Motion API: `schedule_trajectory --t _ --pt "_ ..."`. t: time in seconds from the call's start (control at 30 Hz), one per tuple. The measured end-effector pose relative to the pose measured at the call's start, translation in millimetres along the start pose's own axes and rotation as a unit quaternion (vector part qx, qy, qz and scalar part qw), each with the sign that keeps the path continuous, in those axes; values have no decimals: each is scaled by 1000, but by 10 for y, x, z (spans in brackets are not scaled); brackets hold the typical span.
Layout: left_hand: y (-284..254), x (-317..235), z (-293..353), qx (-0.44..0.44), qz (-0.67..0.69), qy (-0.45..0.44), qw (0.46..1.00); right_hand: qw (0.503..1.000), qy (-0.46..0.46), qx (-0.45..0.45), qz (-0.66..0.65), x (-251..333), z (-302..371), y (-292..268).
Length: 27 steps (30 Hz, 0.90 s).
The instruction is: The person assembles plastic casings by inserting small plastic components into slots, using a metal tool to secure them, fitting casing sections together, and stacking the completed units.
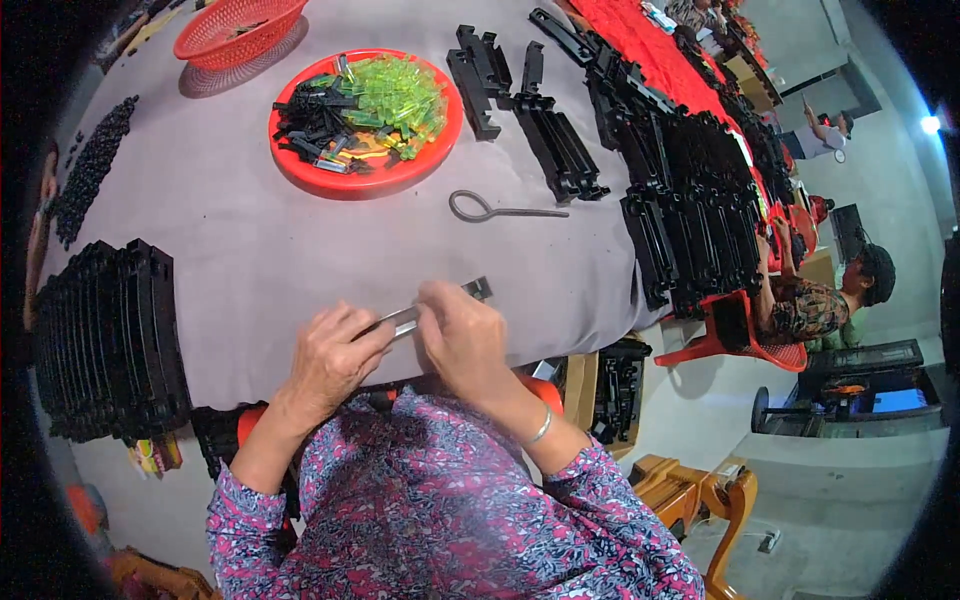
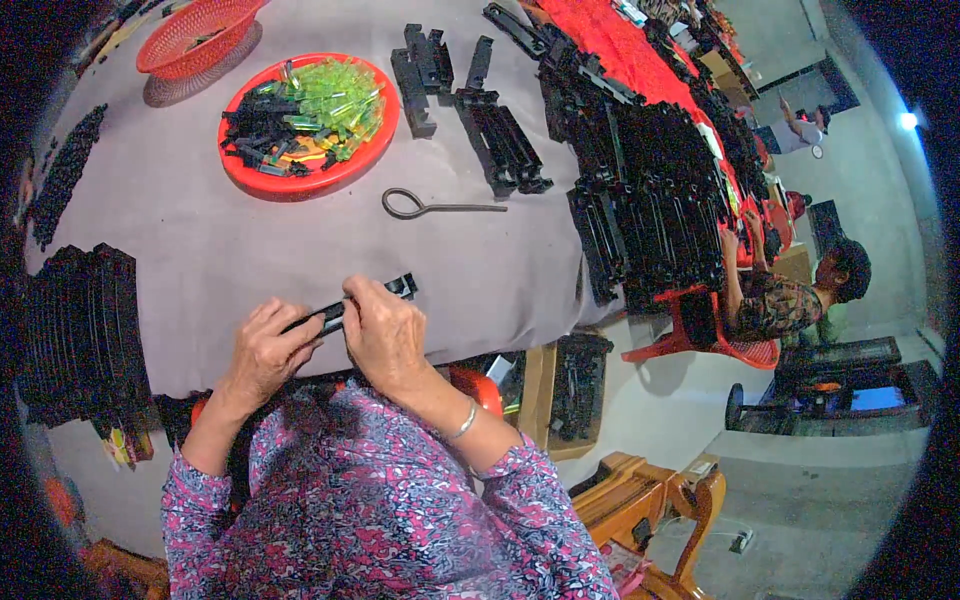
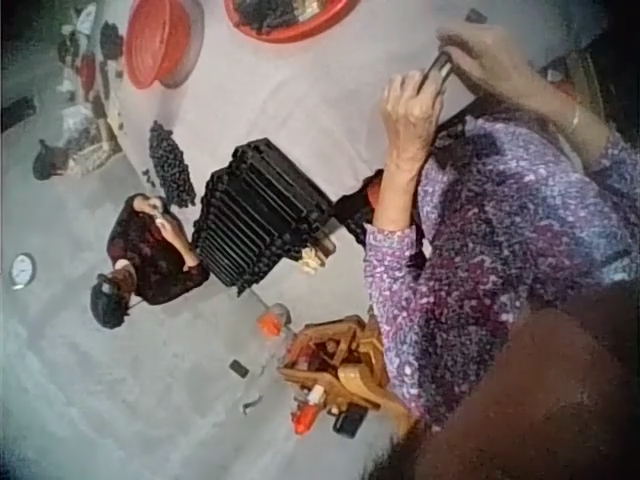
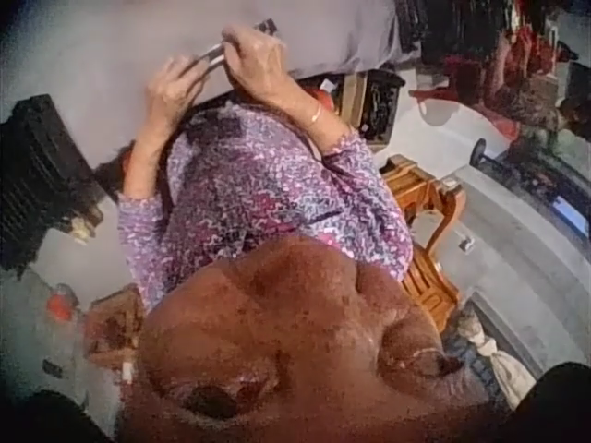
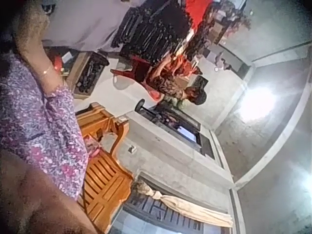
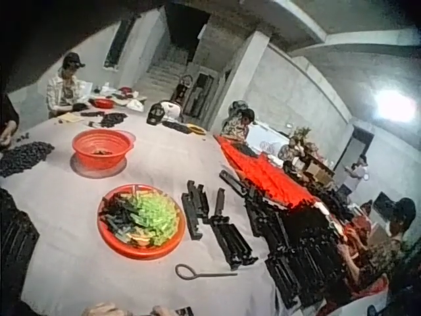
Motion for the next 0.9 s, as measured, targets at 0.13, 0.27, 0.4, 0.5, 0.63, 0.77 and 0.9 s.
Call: schedule_trajectory --t 0.13,0.27,0.4,0.5,0.63,0.77,0.9 --pt "6 -24 -6 -1 -7 -6 1000 999 -9 -43 -16 -18 18 -1" --pt "34 -5 7 4 -5 -11 1000 999 -9 -46 -15 15 34 -1" --pt "53 -3 -4 11 -5 -13 1000 999 -22 -48 -7 20 10 -13" --pt "60 6 9 -1 1 -20 1000 1000 -22 -2 16 15 -63 -26" --pt "75 12 -5 -10 1 -13 1000 990 -111 64 54 116 -239 -34" --pt "101 32 8 -11 -4 -14 1000 965 -122 230 27 78 -418 159" --pt "56 -4 31 -20 9 -14 1000 938 -154 305 52 157 -454 254"
Point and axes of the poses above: each hand's wrist, its own z-axis away from the middle knuckle, its own y-axis out of the palm, x = y × z, the point moved 6 cm from there along -z, towards the middle knuckle, and after that the axes turned 4 degrees about -y, right-handed, at the moved point
